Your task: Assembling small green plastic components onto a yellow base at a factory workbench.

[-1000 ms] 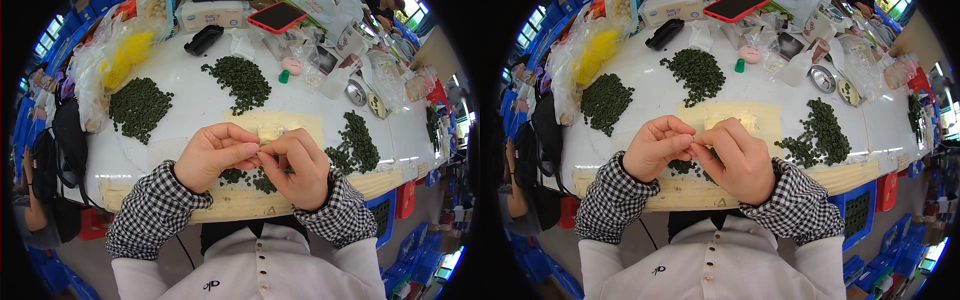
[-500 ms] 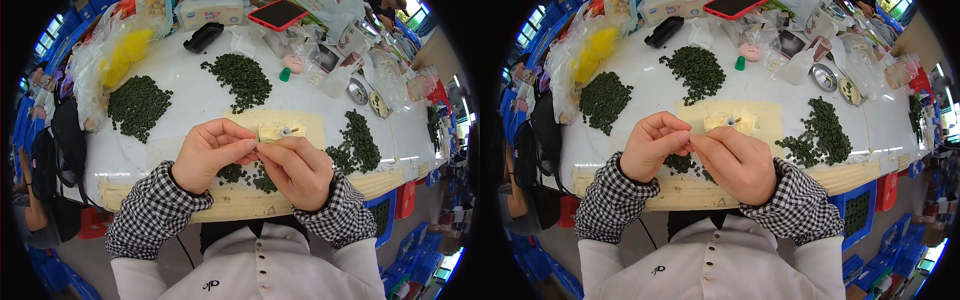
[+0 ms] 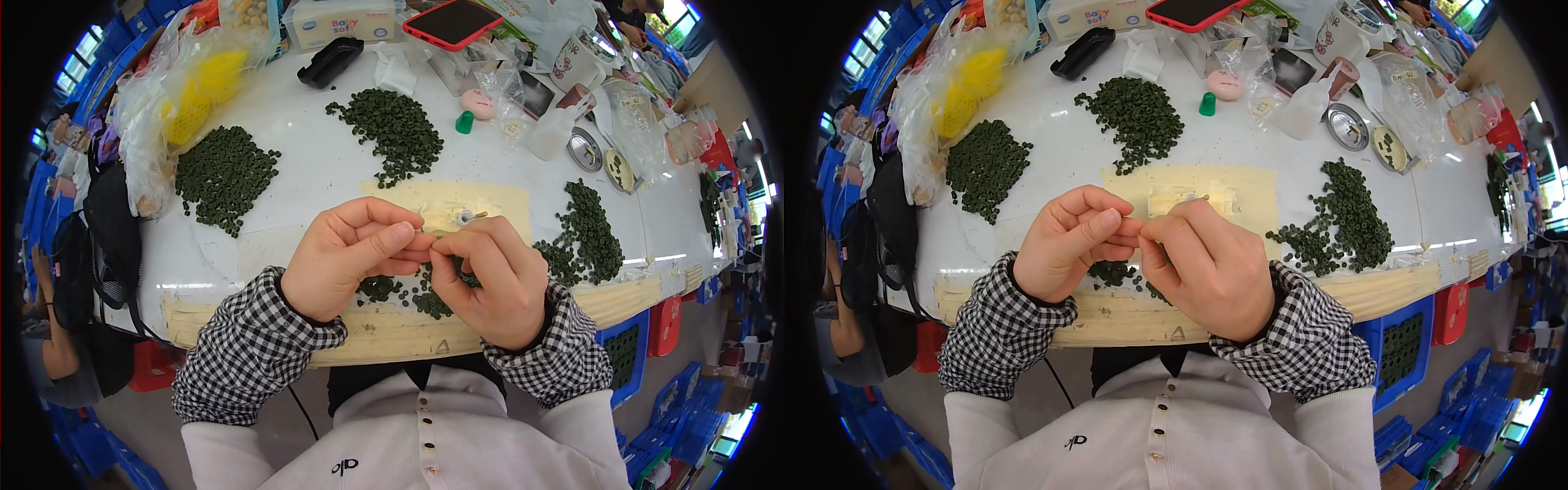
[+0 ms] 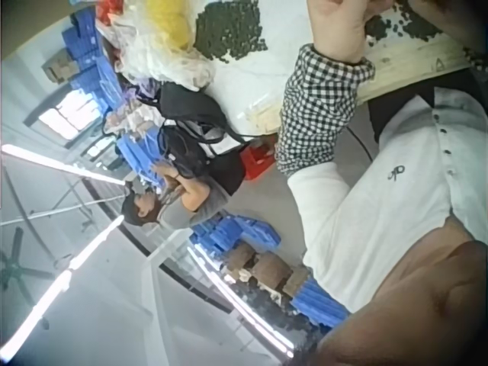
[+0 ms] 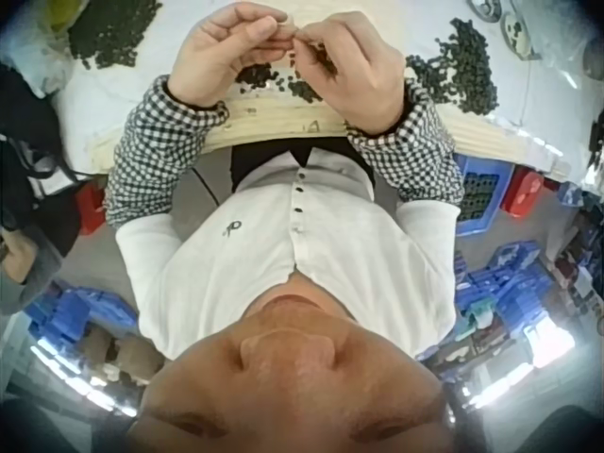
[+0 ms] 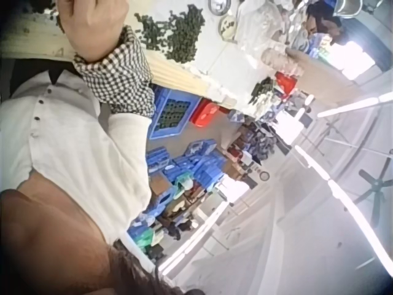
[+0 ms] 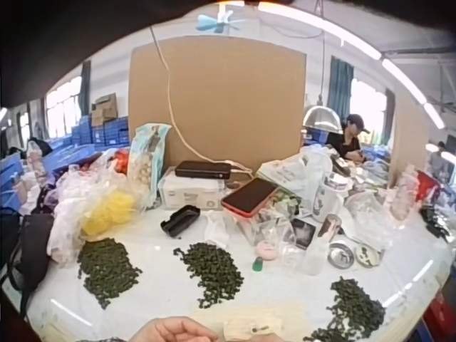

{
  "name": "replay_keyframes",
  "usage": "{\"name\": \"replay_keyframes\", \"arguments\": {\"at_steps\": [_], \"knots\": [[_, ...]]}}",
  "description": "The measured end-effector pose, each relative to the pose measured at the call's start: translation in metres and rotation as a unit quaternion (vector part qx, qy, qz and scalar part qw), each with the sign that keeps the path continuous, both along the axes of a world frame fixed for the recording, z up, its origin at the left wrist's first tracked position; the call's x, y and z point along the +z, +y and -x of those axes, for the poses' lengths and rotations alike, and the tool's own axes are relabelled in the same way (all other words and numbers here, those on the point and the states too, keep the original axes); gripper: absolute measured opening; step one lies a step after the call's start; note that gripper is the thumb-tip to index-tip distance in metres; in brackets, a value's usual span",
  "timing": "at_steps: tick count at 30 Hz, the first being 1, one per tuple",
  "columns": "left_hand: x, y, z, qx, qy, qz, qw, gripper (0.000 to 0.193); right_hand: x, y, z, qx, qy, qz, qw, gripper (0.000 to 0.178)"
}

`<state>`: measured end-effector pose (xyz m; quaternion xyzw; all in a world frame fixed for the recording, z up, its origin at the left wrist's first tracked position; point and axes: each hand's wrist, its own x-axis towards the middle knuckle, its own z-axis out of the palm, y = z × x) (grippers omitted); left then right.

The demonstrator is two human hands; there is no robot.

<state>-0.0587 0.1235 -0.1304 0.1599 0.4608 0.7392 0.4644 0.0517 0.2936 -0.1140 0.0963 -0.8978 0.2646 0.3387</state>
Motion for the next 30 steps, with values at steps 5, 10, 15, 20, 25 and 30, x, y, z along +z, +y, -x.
{"name": "replay_keyframes", "arguments": {"at_steps": [5, 10, 15, 20, 25, 30], "knots": [[-0.001, -0.002, 0.002, 0.004, -0.015, -0.011, 1.0, 0.018, -0.002, 0.002, 0.002, 0.023, 0.036, -0.014, 0.999, 0.022], [-0.001, -0.003, 0.001, 0.008, -0.021, -0.011, 1.0, 0.018, -0.002, 0.003, 0.003, 0.033, 0.034, -0.005, 0.999, 0.022], [0.003, -0.003, 0.001, -0.011, -0.041, -0.02, 0.999, 0.018, 0.004, 0.002, -0.001, 0.02, -0.02, 0.036, 0.999, 0.021], [0.006, -0.002, 0.0, -0.035, -0.047, -0.017, 0.998, 0.018, 0.005, 0.002, -0.002, 0.042, -0.053, 0.133, 0.989, 0.018], [0.005, -0.001, 0.001, -0.04, -0.019, -0.027, 0.999, 0.016, 0.004, 0.004, -0.003, 0.047, -0.061, 0.161, 0.984, 0.014], [-0.001, -0.002, 0.002, -0.036, 0.007, -0.046, 0.998, 0.014, 0.006, 0.005, -0.004, 0.055, -0.08, 0.197, 0.976, 0.011]]}}
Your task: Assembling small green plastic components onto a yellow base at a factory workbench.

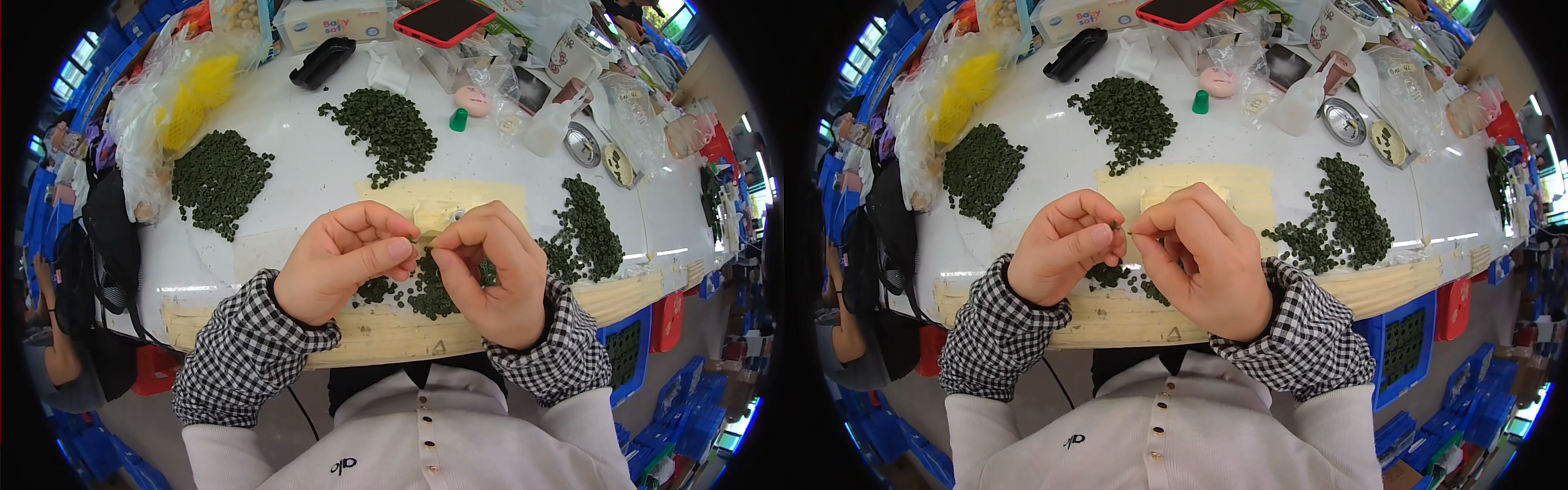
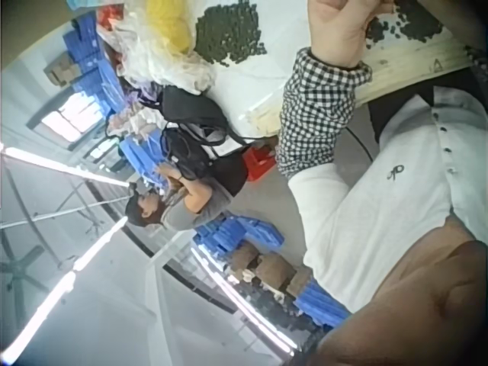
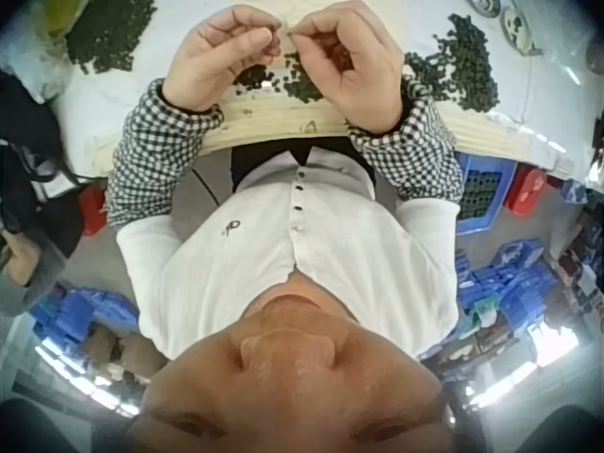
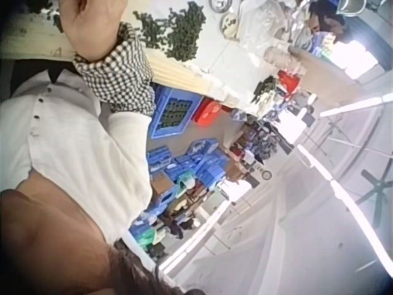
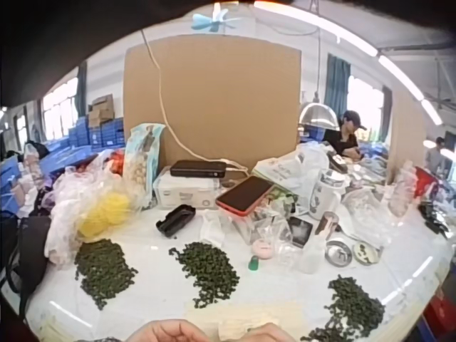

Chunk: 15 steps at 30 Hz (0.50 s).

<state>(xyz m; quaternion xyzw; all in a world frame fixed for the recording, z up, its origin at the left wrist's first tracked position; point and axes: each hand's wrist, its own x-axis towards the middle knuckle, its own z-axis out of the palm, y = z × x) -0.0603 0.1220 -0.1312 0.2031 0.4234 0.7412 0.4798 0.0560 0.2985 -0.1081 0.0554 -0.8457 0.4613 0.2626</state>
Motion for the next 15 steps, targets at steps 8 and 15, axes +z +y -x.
{"name": "replay_keyframes", "arguments": {"at_steps": [8, 15], "knots": [[0.0054, 0.0011, -0.0044, 0.029, 0.032, 0.015, 0.999, 0.013, 0.0008, 0.0006, -0.0028, 0.026, -0.073, 0.099, 0.992, 0.008], [0.0071, 0.0009, -0.0063, 0.039, 0.043, 0.026, 0.998, 0.016, 0.0016, 0.0004, -0.0025, 0.023, -0.076, 0.076, 0.994, 0.008]]}}
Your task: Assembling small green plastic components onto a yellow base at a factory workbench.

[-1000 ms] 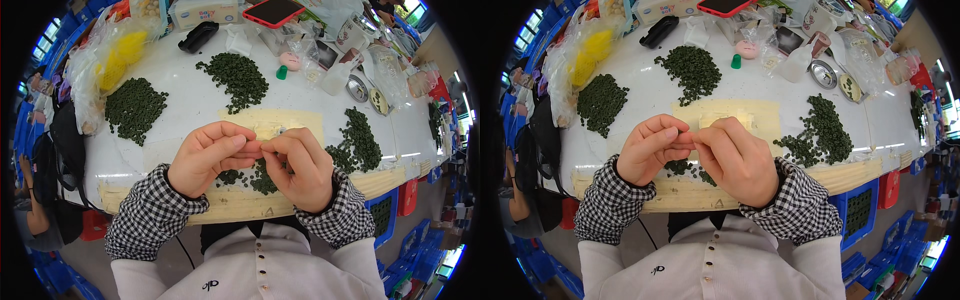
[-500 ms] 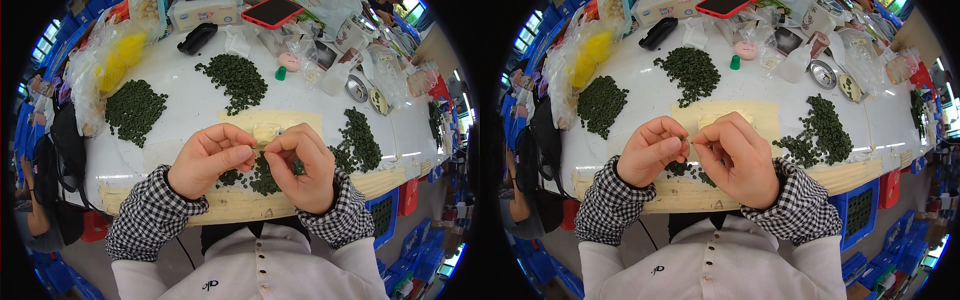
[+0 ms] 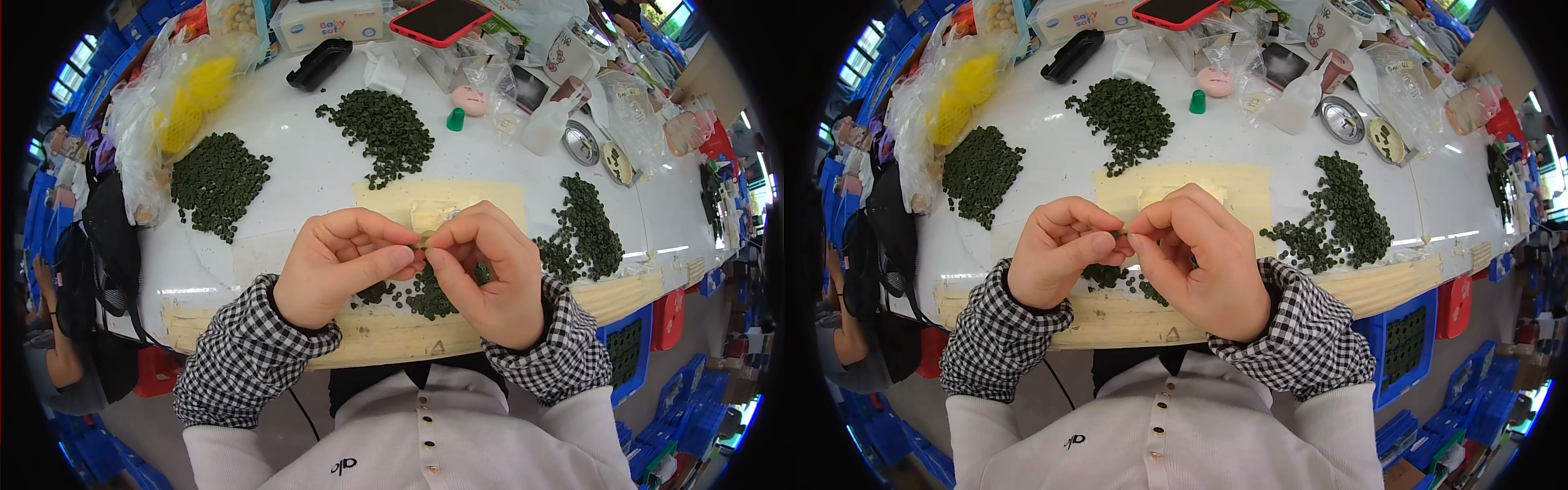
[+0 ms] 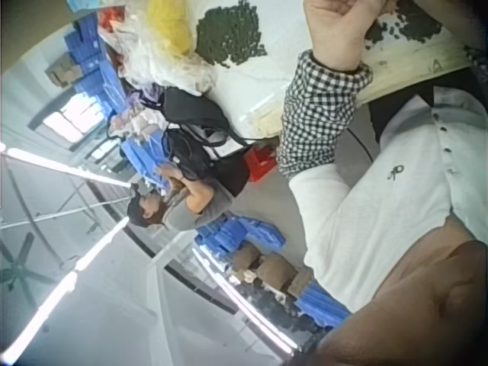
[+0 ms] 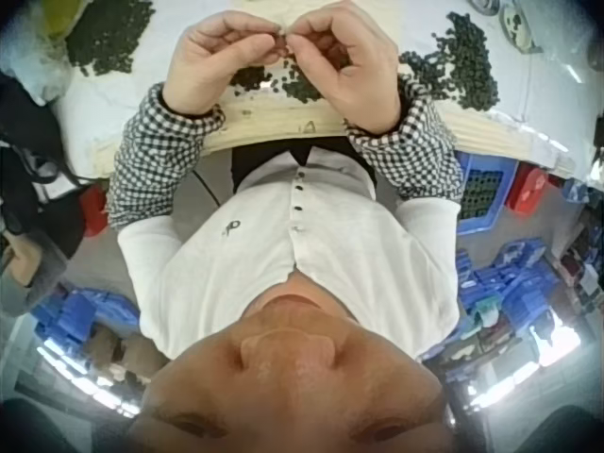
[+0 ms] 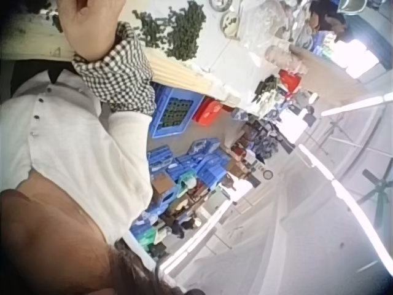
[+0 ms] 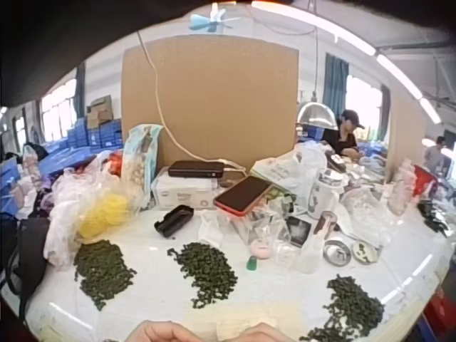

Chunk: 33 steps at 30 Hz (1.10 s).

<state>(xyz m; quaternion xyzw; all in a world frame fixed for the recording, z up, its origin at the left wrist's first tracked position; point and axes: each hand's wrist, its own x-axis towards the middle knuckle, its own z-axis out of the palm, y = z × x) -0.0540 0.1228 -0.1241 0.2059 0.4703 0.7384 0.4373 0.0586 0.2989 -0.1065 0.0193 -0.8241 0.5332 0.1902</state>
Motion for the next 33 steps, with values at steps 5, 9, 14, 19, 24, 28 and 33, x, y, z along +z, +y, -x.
{"name": "replay_keyframes", "arguments": {"at_steps": [5, 9, 14, 19, 24, 28, 33], "knots": [[-0.004, 0.001, -0.002, 0.028, 0.057, -0.023, 0.998, 0.023, 0.0, 0.0, 0.0, -0.004, -0.005, -0.015, 1.0, 0.008], [-0.003, 0.001, -0.004, 0.039, 0.068, -0.017, 0.997, 0.022, 0.0, 0.0, 0.0, -0.003, -0.001, -0.026, 1.0, 0.007], [-0.005, -0.001, -0.003, 0.035, 0.086, -0.012, 0.996, 0.021, -0.001, -0.001, 0.0, -0.007, 0.01, -0.025, 1.0, 0.007], [-0.005, 0.0, -0.005, 0.038, 0.092, -0.021, 0.995, 0.02, -0.001, -0.001, 0.001, -0.018, 0.008, -0.034, 0.999, 0.008], [-0.005, 0.0, -0.007, 0.049, 0.111, -0.023, 0.992, 0.02, -0.002, -0.002, 0.0, -0.011, 0.003, -0.024, 1.0, 0.008], [-0.004, 0.0, -0.009, 0.059, 0.141, -0.017, 0.988, 0.019, -0.005, -0.004, 0.001, -0.021, 0.025, -0.019, 0.999, 0.008], [-0.005, 0.002, -0.01, 0.093, 0.143, -0.026, 0.985, 0.019, -0.005, -0.004, 0.001, -0.016, 0.057, -0.045, 0.997, 0.012]]}}
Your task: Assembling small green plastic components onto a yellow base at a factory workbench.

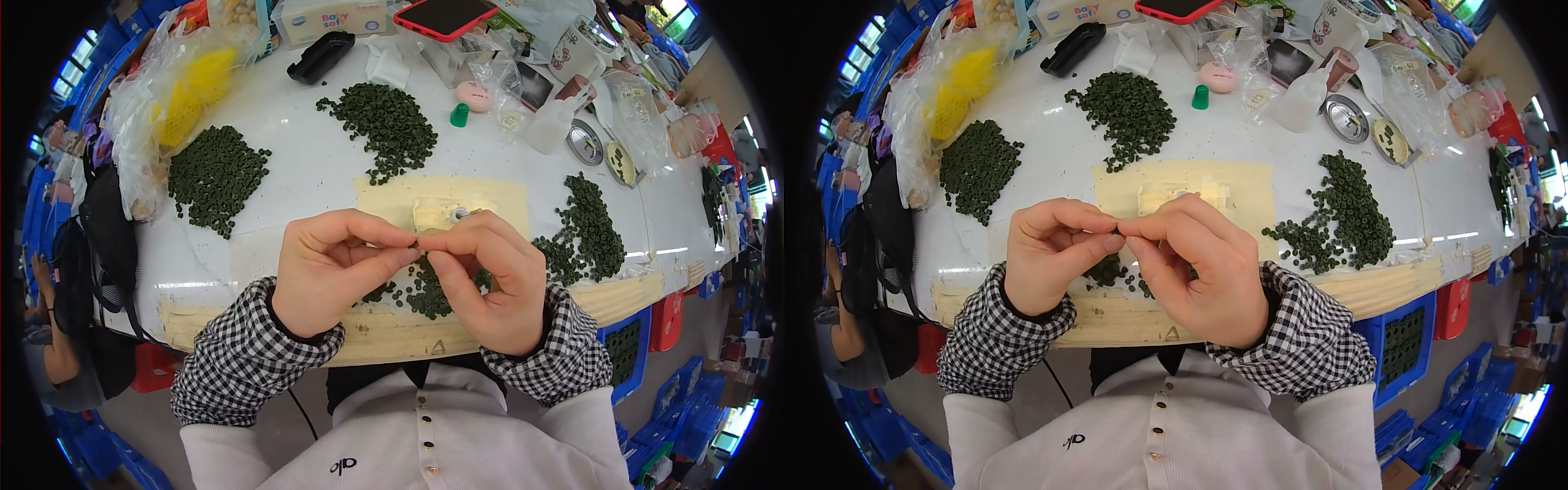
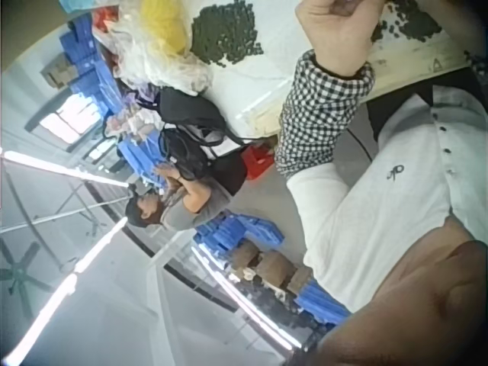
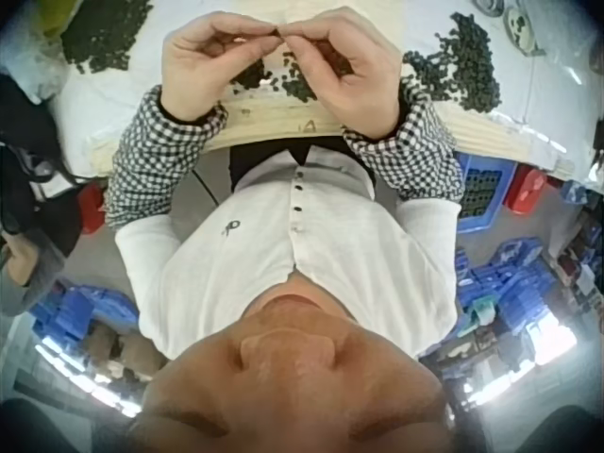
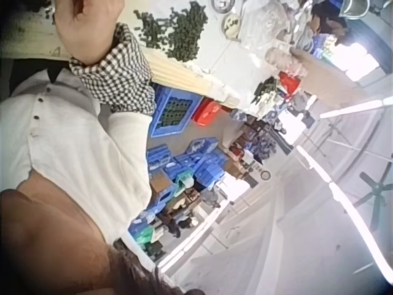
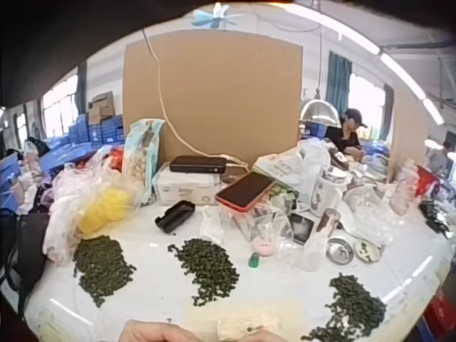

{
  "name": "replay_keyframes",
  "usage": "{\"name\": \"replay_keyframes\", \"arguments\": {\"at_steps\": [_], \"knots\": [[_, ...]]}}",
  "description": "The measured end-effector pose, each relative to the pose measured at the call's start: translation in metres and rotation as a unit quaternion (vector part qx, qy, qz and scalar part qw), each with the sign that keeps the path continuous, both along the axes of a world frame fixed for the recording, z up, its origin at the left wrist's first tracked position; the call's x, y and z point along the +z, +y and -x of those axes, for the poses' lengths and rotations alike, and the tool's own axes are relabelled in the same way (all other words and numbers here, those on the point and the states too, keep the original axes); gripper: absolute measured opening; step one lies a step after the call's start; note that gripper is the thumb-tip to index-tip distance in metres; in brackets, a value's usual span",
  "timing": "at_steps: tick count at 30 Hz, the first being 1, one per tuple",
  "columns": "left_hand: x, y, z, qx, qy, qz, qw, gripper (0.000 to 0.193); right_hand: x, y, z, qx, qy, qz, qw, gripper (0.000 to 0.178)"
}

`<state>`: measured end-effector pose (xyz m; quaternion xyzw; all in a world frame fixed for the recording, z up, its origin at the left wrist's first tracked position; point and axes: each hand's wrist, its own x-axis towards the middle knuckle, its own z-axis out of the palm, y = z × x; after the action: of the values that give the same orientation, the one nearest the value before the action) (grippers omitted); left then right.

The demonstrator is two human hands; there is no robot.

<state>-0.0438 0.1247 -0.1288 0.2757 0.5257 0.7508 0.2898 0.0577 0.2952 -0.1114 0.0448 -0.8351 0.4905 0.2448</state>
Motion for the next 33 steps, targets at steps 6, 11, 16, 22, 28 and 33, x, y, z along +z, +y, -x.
{"name": "replay_keyframes", "arguments": {"at_steps": [6, 11, 16, 22, 28, 33], "knots": [[0.005, -0.001, -0.002, 0.007, 0.041, 0.025, 0.999, 0.024, 0.003, 0.003, -0.002, 0.024, -0.021, 0.018, 0.999, 0.016], [0.011, -0.004, 0.002, -0.053, 0.041, 0.057, 0.996, 0.038, 0.001, 0.008, 0.0, 0.059, -0.047, 0.064, 0.995, 0.017], [0.016, -0.002, 0.004, -0.085, -0.042, 0.042, 0.995, 0.049, 0.002, 0.009, 0.003, 0.034, 0.058, -0.098, 0.993, 0.021], [0.016, -0.002, 0.009, -0.118, -0.124, 0.051, 0.984, 0.043, 0.004, 0.009, 0.003, 0.037, 0.084, -0.132, 0.987, 0.023], [0.011, -0.006, 0.016, -0.175, -0.148, 0.08, 0.97, 0.015, 0.004, 0.011, 0.003, 0.047, 0.093, -0.141, 0.985, 0.023], [0.01, -0.007, 0.013, -0.155, -0.115, 0.067, 0.979, 0.014, 0.003, 0.012, 0.003, 0.051, 0.073, -0.119, 0.989, 0.022]]}}
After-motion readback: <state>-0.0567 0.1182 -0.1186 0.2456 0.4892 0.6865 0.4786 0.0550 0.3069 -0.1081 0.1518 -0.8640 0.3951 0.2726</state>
